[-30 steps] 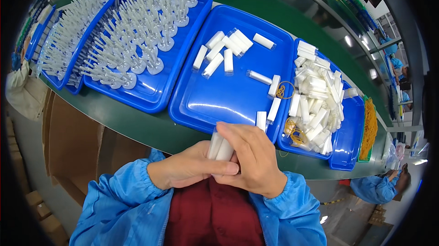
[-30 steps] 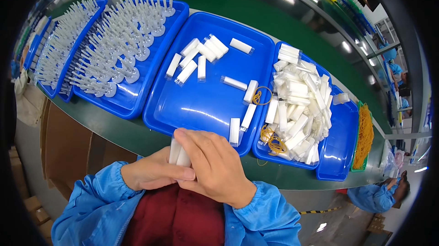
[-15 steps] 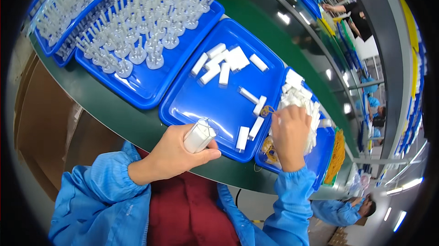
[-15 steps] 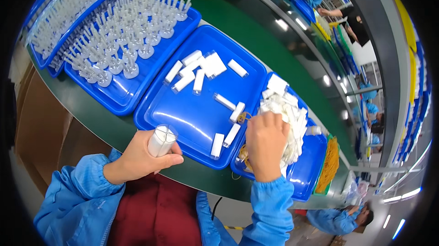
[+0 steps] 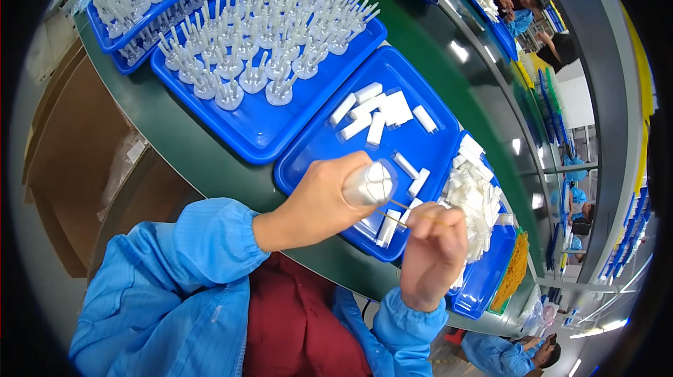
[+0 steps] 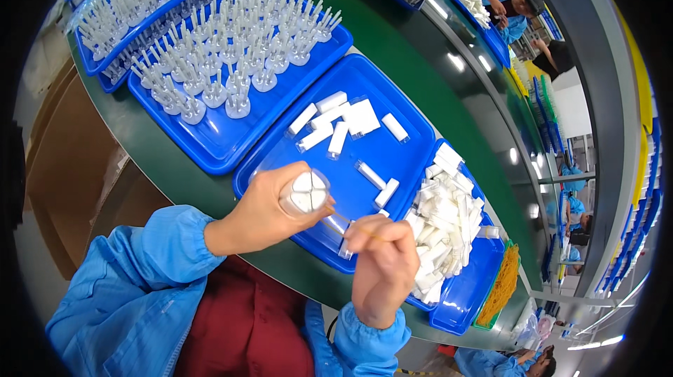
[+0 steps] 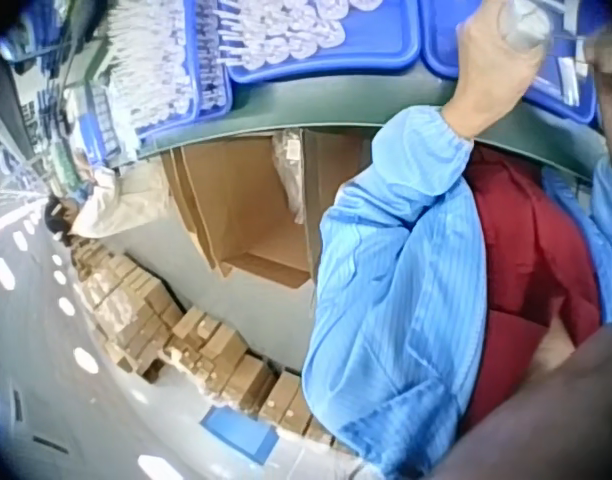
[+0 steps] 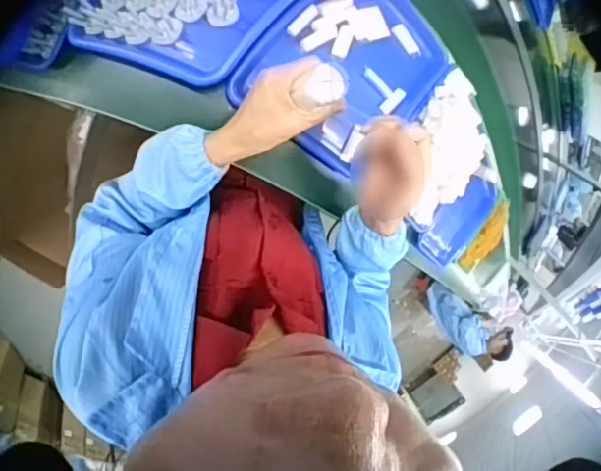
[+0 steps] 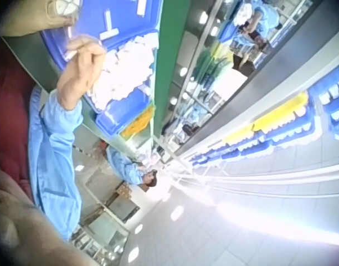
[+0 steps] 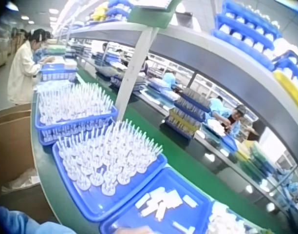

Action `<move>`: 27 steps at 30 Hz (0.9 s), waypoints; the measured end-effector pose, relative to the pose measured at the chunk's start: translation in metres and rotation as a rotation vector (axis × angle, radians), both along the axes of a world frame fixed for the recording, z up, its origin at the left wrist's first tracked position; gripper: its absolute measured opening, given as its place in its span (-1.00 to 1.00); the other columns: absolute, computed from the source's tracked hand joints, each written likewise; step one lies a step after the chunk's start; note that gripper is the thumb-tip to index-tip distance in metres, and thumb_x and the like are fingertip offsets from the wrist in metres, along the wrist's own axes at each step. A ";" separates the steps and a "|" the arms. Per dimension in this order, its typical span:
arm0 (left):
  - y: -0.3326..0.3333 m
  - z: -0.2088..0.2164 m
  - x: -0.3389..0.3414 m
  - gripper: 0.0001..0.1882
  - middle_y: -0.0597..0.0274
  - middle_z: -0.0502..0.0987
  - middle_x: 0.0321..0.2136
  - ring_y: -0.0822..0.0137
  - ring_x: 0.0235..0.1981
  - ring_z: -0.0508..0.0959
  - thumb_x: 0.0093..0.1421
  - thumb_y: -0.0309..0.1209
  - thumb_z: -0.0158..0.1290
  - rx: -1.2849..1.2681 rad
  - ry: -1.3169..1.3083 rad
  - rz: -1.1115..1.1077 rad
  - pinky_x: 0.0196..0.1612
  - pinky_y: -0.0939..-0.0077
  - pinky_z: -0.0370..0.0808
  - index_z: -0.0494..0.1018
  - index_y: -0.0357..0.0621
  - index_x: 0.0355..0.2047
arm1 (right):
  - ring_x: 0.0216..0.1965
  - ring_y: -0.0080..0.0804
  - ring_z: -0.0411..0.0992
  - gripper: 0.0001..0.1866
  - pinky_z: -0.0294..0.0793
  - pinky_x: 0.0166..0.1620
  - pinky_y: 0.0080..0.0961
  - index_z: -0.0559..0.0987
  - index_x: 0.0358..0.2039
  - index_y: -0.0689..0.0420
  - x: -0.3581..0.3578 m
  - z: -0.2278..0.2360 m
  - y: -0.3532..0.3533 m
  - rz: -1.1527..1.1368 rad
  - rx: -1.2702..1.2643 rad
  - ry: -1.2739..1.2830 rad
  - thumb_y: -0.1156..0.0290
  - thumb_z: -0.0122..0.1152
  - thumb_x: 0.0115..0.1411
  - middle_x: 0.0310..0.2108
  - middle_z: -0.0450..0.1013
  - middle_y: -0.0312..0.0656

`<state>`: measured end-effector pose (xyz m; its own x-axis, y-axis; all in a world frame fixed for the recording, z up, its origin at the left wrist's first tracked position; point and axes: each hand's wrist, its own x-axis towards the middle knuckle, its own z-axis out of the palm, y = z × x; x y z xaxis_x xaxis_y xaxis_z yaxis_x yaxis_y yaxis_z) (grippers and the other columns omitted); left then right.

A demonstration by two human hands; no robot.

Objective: Assemble small white plastic components and group them using rubber bands.

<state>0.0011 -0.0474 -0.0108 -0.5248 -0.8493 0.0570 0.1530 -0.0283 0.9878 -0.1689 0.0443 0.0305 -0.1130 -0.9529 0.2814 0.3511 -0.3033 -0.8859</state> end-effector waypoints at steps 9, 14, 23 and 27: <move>-0.007 0.011 0.007 -0.66 0.02 0.63 -0.40 0.10 -0.36 0.67 0.09 -0.35 0.31 -0.385 -0.228 -0.620 -0.28 0.26 0.56 0.50 -0.24 -0.18 | 0.16 -0.19 0.45 0.03 0.15 0.33 -0.07 0.45 0.15 0.22 0.006 0.015 -0.009 -0.139 -0.162 1.416 -0.23 0.54 -0.23 0.11 0.49 -0.04; -0.016 0.035 0.033 -0.70 0.18 0.59 -0.49 0.25 -0.49 0.63 0.09 -0.26 0.34 -0.145 -0.070 -0.321 -0.42 0.36 0.51 0.48 -0.19 -0.40 | -0.08 -0.30 0.53 -0.47 0.13 0.26 -0.11 0.60 -0.09 0.10 -0.026 0.028 0.011 -0.034 0.276 1.666 -0.11 0.23 0.18 -0.13 0.60 -0.22; 0.017 0.038 0.007 -0.71 0.26 0.57 -0.49 0.41 -0.55 0.55 0.05 -0.51 0.28 -0.223 0.137 0.116 -0.43 0.54 0.50 0.56 -0.20 -0.19 | 0.15 -0.34 0.41 -0.38 0.29 0.17 -0.41 0.22 0.37 0.24 0.001 0.025 0.003 -0.670 0.038 -0.071 0.12 -0.07 0.46 0.16 0.43 0.04; 0.040 0.030 0.011 -0.48 0.24 0.58 -0.50 0.21 -0.50 0.61 -0.04 -0.39 0.41 -0.601 0.207 -0.342 -0.45 0.41 0.51 0.59 -0.07 -0.01 | 0.09 -0.22 0.47 -0.22 0.45 0.13 -0.35 0.27 0.32 0.30 -0.004 -0.005 -0.016 -0.508 0.292 0.517 0.19 0.38 0.22 0.17 0.40 0.07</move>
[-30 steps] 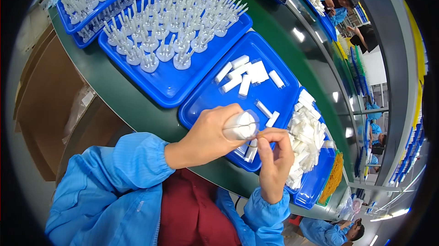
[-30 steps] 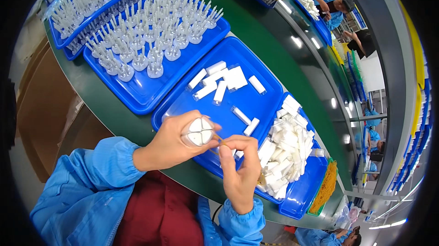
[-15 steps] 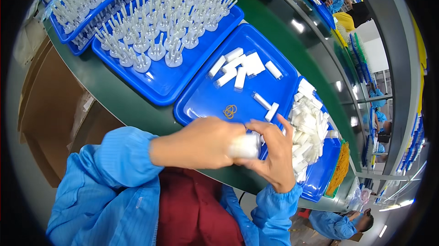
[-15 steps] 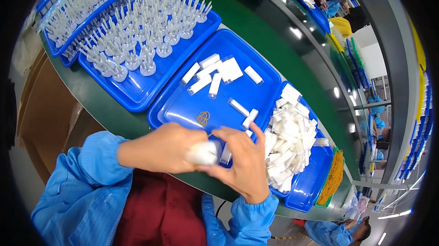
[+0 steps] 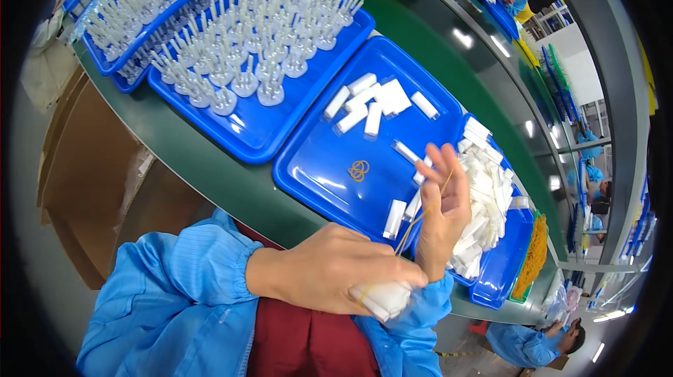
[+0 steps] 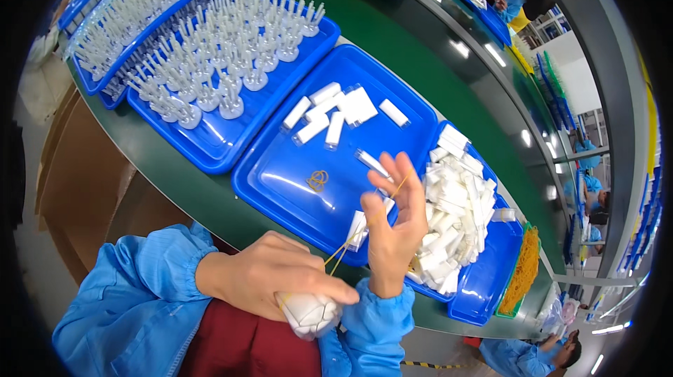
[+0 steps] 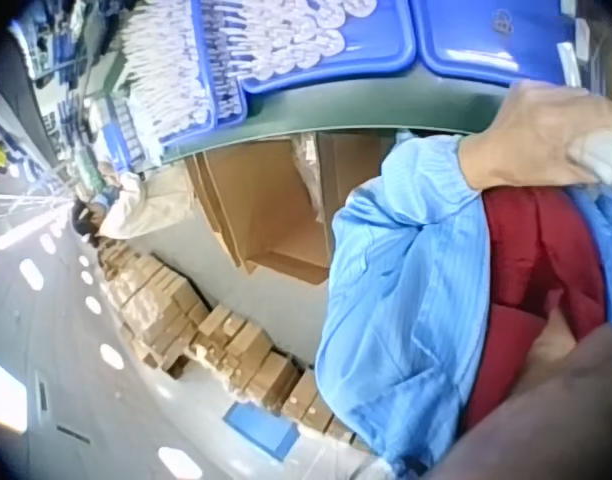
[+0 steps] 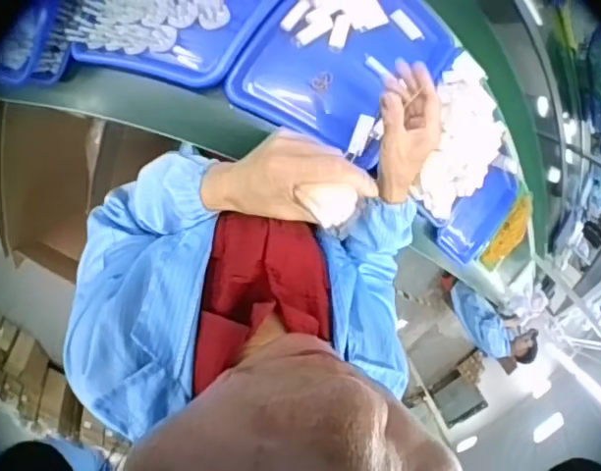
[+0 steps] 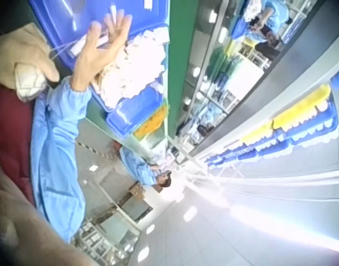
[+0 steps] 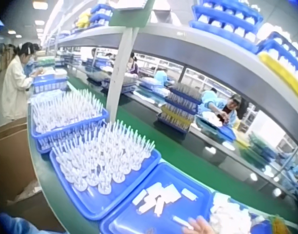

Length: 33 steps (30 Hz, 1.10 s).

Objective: Assemble small white plastic components and group them using rubber bands.

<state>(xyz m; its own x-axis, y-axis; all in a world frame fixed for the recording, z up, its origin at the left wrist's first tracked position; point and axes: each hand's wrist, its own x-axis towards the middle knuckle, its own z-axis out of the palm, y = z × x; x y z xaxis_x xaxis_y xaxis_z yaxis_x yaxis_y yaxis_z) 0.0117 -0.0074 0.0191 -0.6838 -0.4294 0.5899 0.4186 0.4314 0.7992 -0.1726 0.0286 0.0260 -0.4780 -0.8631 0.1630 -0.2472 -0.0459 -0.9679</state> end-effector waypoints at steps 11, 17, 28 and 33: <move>-0.020 0.000 0.016 -0.38 0.18 0.62 -0.33 0.37 -0.37 0.65 0.03 -0.41 0.36 0.237 -0.159 0.097 -0.32 0.47 0.57 0.48 -0.22 0.13 | -0.20 -0.23 0.55 -0.38 0.34 -0.07 -0.23 0.62 -0.21 0.17 0.022 0.055 0.041 0.545 0.287 0.951 -0.11 0.50 -0.08 -0.22 0.58 -0.24; -0.015 -0.018 0.019 -0.62 0.31 0.54 -0.32 0.58 -0.42 0.51 0.31 -0.28 0.16 1.378 -0.419 -0.573 -0.35 0.60 0.50 0.46 -0.22 0.05 | -0.20 -0.58 0.43 -0.47 0.18 -0.21 -0.48 0.69 -0.08 0.00 0.044 0.058 0.054 0.612 -0.331 0.989 0.30 0.37 -0.18 -0.14 0.59 -0.52; -0.025 0.013 0.010 -0.09 0.18 0.57 -0.54 0.31 -0.58 0.60 0.06 -0.26 0.36 -0.170 -0.345 0.402 -0.49 0.37 0.51 0.18 -0.28 0.35 | -0.07 -0.53 0.23 0.23 0.23 -0.03 -0.52 0.14 0.41 0.27 0.023 -0.012 0.030 0.398 -0.133 -0.223 -0.15 0.53 -0.12 0.23 0.39 -0.13; -0.021 0.022 0.013 0.24 0.02 0.62 -0.26 0.15 -0.26 0.67 -0.15 -0.32 0.50 0.009 -0.577 0.195 -0.16 0.39 0.58 -0.03 -0.20 0.44 | -0.25 -0.22 0.45 -0.49 0.46 -0.19 -0.39 0.56 -0.02 0.17 0.027 0.016 0.033 0.381 -0.227 0.389 0.35 0.52 0.01 -0.13 0.46 -0.10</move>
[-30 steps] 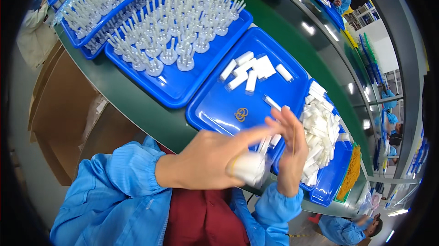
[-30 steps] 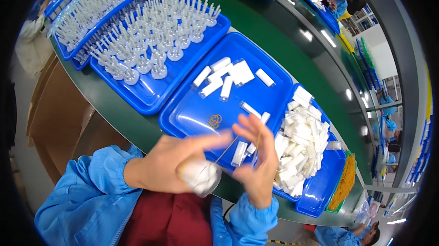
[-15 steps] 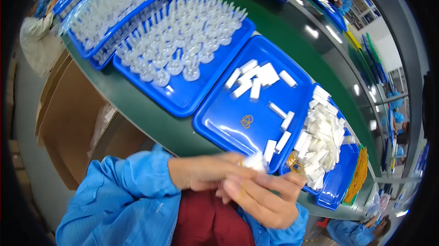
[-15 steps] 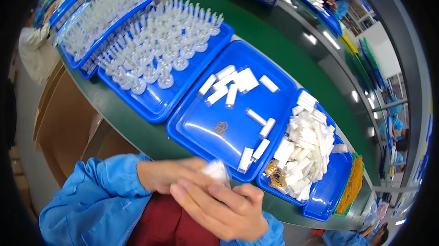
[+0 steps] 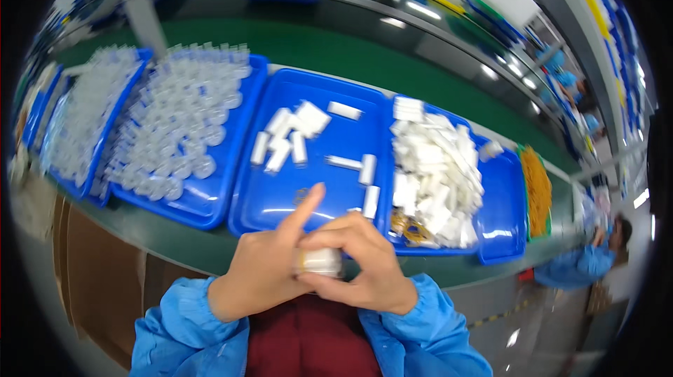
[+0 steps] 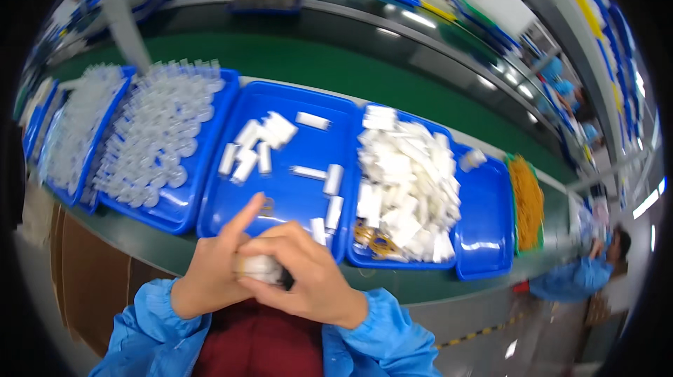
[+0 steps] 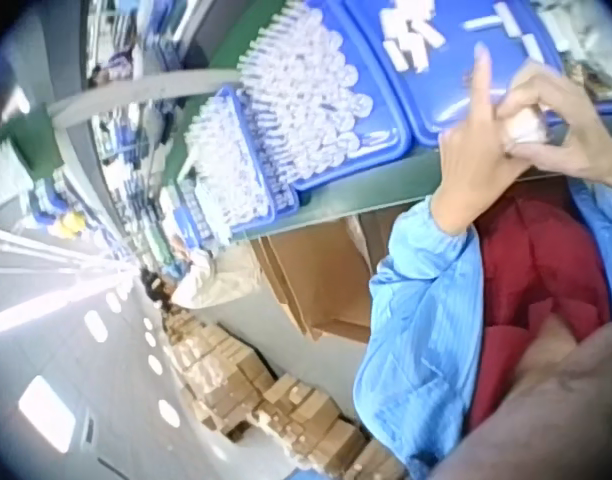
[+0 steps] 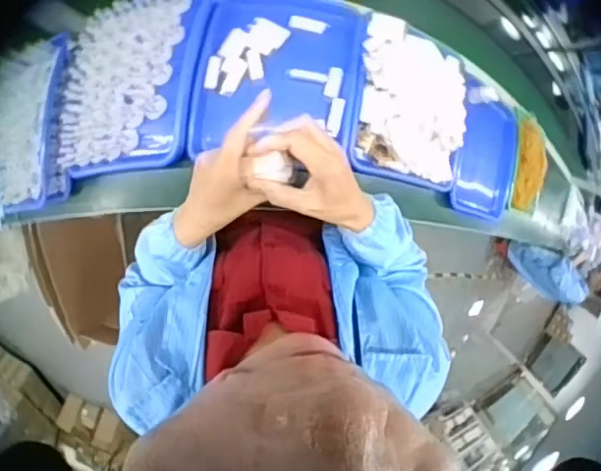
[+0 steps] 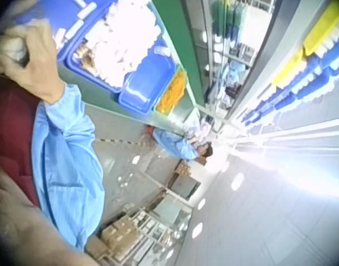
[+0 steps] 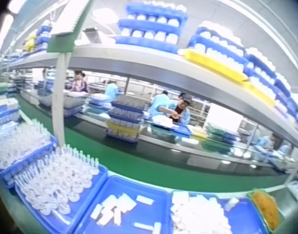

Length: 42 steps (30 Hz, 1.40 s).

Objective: Assemble small white plastic components and group them using rubber bands.

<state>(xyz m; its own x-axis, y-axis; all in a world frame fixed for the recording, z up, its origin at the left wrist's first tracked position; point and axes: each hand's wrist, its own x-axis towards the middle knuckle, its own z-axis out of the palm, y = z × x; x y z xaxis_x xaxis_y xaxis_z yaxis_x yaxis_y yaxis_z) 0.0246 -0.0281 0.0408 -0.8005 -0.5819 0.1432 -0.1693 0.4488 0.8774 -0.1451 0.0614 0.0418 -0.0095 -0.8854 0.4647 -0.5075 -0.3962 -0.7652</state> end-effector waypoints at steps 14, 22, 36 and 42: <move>0.016 -0.016 -0.026 0.00 -0.06 0.26 0.29 0.04 0.32 0.30 0.23 0.25 0.04 0.786 0.469 0.042 0.35 0.11 0.21 0.09 -0.36 0.36 | -0.07 -0.11 0.46 -0.64 0.47 -0.02 -0.32 0.45 0.00 0.22 -0.038 0.040 0.043 -0.191 0.106 0.108 0.50 0.26 0.18 -0.10 0.42 0.01; -0.014 -0.020 0.009 -0.43 0.05 0.42 0.10 0.23 0.14 0.42 0.38 -0.13 -0.03 0.535 0.421 0.427 0.20 0.32 0.32 0.30 -0.31 0.22 | 0.01 -0.10 0.48 -0.36 0.46 0.08 -0.33 0.38 0.23 0.15 -0.344 0.032 0.138 -0.982 0.281 0.608 0.64 0.30 0.10 0.00 0.48 0.00; -0.006 -0.012 -0.006 -0.68 0.11 0.54 -0.09 0.36 -0.10 0.55 0.32 -0.39 0.06 0.554 0.391 0.549 -0.01 0.45 0.45 0.43 -0.31 0.01 | -0.02 -0.01 0.49 -0.47 0.46 0.09 -0.22 0.55 0.01 0.00 -0.433 -0.003 0.067 -0.608 0.647 0.688 0.39 0.51 -0.01 -0.11 0.51 -0.01; -0.016 -0.017 0.006 -0.71 0.11 0.55 -0.09 0.36 -0.13 0.56 0.34 -0.44 0.05 0.463 0.361 0.590 -0.03 0.47 0.46 0.45 -0.31 0.02 | -0.02 -0.03 0.54 -0.48 0.52 0.02 -0.25 0.54 0.02 0.13 -0.433 -0.014 0.059 -0.651 0.573 0.643 0.38 0.49 0.02 -0.06 0.56 0.05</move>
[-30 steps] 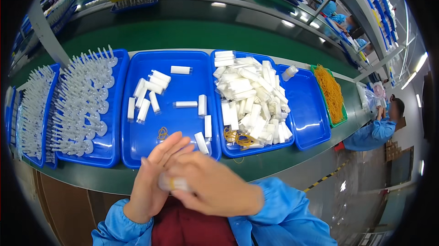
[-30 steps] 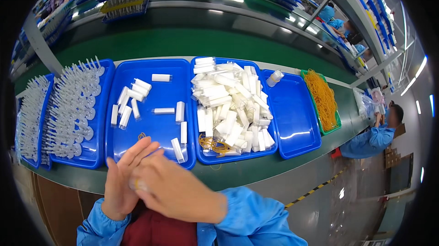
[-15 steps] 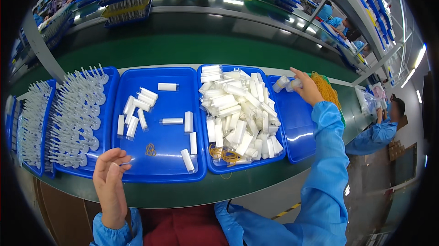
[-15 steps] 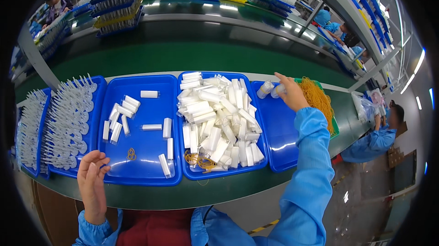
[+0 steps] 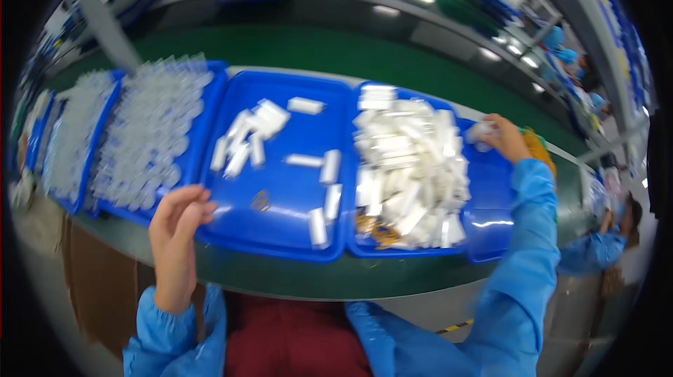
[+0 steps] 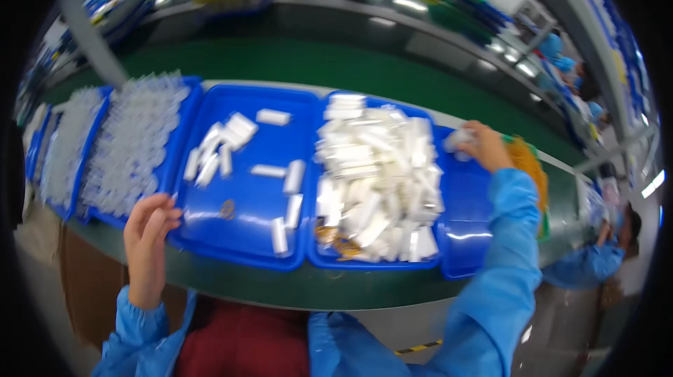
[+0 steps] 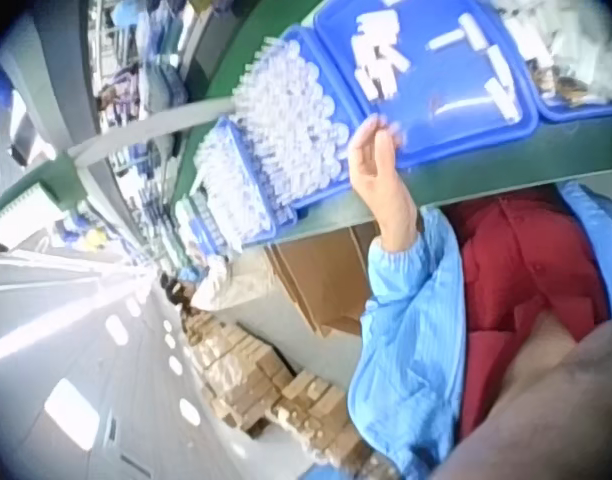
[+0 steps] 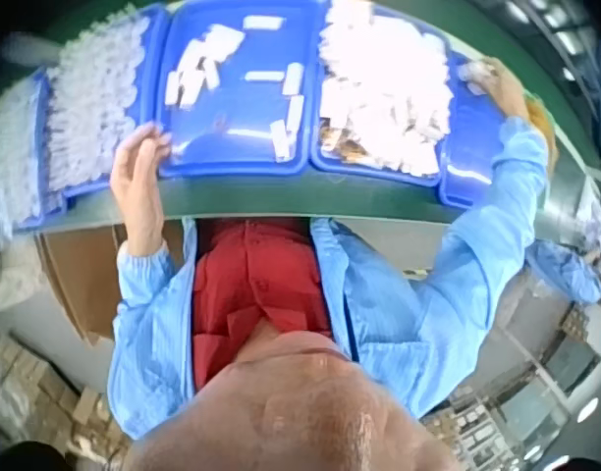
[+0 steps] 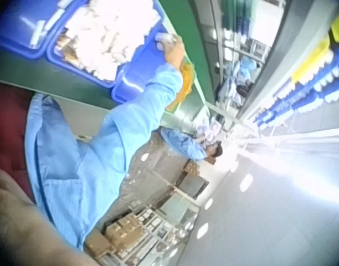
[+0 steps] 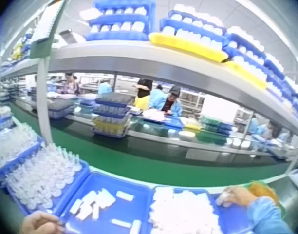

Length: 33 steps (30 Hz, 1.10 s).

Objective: Assemble small white plastic components and group them using rubber bands.

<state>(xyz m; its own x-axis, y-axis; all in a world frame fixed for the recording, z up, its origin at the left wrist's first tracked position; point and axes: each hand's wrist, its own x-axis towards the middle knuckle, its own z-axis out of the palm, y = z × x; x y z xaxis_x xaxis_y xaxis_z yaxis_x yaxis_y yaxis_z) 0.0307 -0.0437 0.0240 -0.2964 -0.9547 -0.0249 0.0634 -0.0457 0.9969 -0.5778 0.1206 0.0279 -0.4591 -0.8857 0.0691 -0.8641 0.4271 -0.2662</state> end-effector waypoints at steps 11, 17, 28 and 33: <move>-0.090 0.000 0.052 -0.80 0.13 0.51 -0.35 0.05 -0.34 0.55 0.12 -0.49 0.21 -1.183 -1.009 -0.158 -0.30 0.27 0.48 0.52 -0.17 -0.22 | -0.17 -0.25 0.51 -0.65 0.49 -0.09 -0.45 0.55 0.05 0.14 0.187 0.057 -0.041 0.167 -0.341 0.014 0.47 0.24 0.24 -0.14 0.54 -0.13; -0.116 0.008 0.049 -0.66 0.18 0.48 -0.34 0.08 -0.29 0.54 0.01 -0.35 0.29 -1.219 -1.258 -0.324 -0.24 0.22 0.45 0.49 -0.07 -0.19 | -0.22 -0.31 0.46 -0.67 0.44 -0.16 -0.39 0.60 -0.12 0.26 0.326 0.010 -0.123 0.802 -0.159 0.559 0.52 0.17 0.06 -0.34 0.50 -0.20; -0.097 -0.003 0.058 -0.60 0.19 0.52 -0.28 0.15 -0.21 0.55 -0.07 -0.54 0.26 -1.245 -1.080 -0.113 -0.14 0.27 0.44 0.45 -0.09 -0.17 | -0.21 -0.23 0.50 -0.67 0.51 -0.18 -0.35 0.51 -0.22 0.16 0.353 0.009 -0.147 0.689 -0.139 0.155 0.55 0.36 -0.04 -0.33 0.48 -0.16; -0.050 0.028 0.059 -0.56 0.14 0.52 -0.27 0.08 -0.24 0.53 -0.13 -0.72 0.25 -0.987 -0.522 -0.008 -0.12 0.34 0.45 0.46 -0.12 -0.20 | -0.20 -0.46 0.52 -0.50 0.50 -0.12 -0.54 0.41 0.14 0.20 0.408 0.049 -0.095 0.318 -0.360 -1.028 0.60 0.28 0.18 -0.26 0.52 -0.17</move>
